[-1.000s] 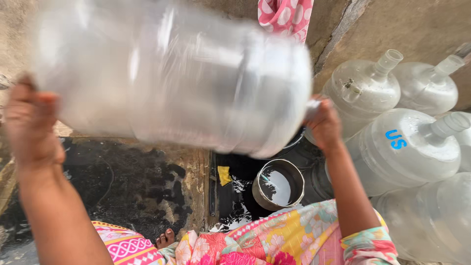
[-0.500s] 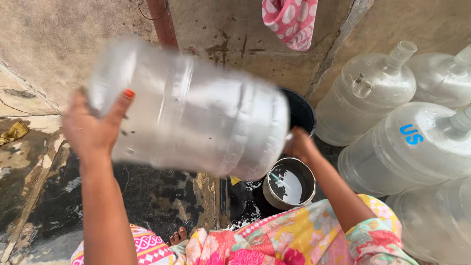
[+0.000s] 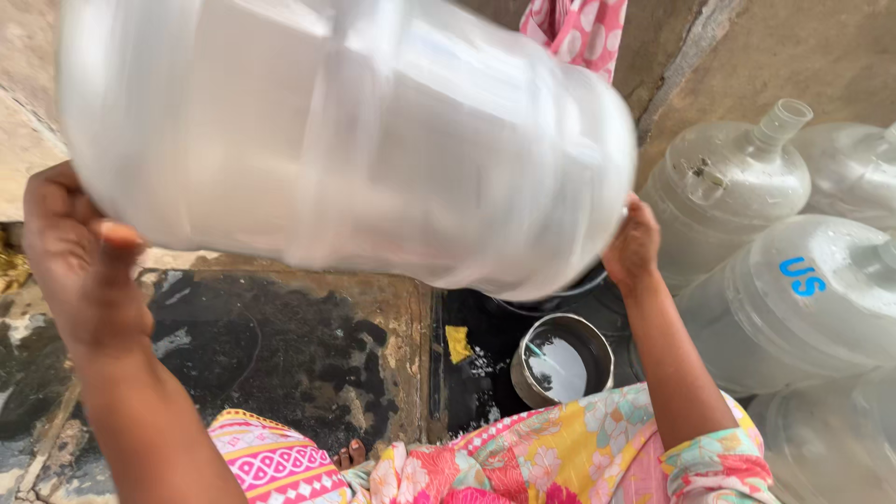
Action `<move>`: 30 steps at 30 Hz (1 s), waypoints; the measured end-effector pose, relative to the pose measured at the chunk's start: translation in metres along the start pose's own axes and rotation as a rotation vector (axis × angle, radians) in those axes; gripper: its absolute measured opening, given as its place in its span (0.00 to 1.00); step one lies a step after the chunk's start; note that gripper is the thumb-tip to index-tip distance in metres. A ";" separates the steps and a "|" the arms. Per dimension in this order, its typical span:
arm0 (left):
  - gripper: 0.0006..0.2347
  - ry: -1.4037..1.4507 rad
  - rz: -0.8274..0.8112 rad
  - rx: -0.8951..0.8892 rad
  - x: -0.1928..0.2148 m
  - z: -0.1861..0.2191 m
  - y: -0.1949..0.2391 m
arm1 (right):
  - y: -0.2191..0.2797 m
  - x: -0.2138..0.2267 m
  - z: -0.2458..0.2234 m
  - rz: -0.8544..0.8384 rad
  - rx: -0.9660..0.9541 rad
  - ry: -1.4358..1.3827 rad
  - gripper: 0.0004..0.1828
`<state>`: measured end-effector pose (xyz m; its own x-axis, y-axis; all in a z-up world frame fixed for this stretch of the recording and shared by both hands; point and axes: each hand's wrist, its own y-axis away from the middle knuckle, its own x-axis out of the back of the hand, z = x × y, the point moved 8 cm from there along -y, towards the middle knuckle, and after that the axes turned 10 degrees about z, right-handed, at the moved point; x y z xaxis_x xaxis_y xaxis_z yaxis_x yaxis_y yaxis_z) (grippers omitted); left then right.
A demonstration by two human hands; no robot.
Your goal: The person rinses a large plastic water jug by filling it with water and soap, shaking it vigorously, and pouring the liquid out several times before placing it next to other jugs.
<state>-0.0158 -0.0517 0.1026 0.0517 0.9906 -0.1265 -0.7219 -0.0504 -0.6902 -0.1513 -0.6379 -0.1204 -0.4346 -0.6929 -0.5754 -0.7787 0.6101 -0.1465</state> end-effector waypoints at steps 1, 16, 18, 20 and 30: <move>0.38 -0.033 0.021 -0.084 -0.008 0.025 0.003 | 0.000 -0.012 -0.007 -0.006 0.022 -0.015 0.22; 0.55 -1.308 -0.498 0.791 0.013 -0.279 0.060 | 0.068 0.185 0.231 0.123 -0.995 0.928 0.45; 0.51 -1.338 -0.527 0.758 0.012 -0.293 0.061 | 0.065 0.190 0.211 0.179 -0.902 1.081 0.38; 0.44 -1.196 -0.339 0.684 0.016 -0.271 0.043 | 0.015 0.162 0.161 0.176 -0.610 1.209 0.30; 0.42 -0.204 0.047 -0.346 -0.004 0.011 0.019 | -0.002 -0.030 -0.052 -0.007 0.144 0.062 0.31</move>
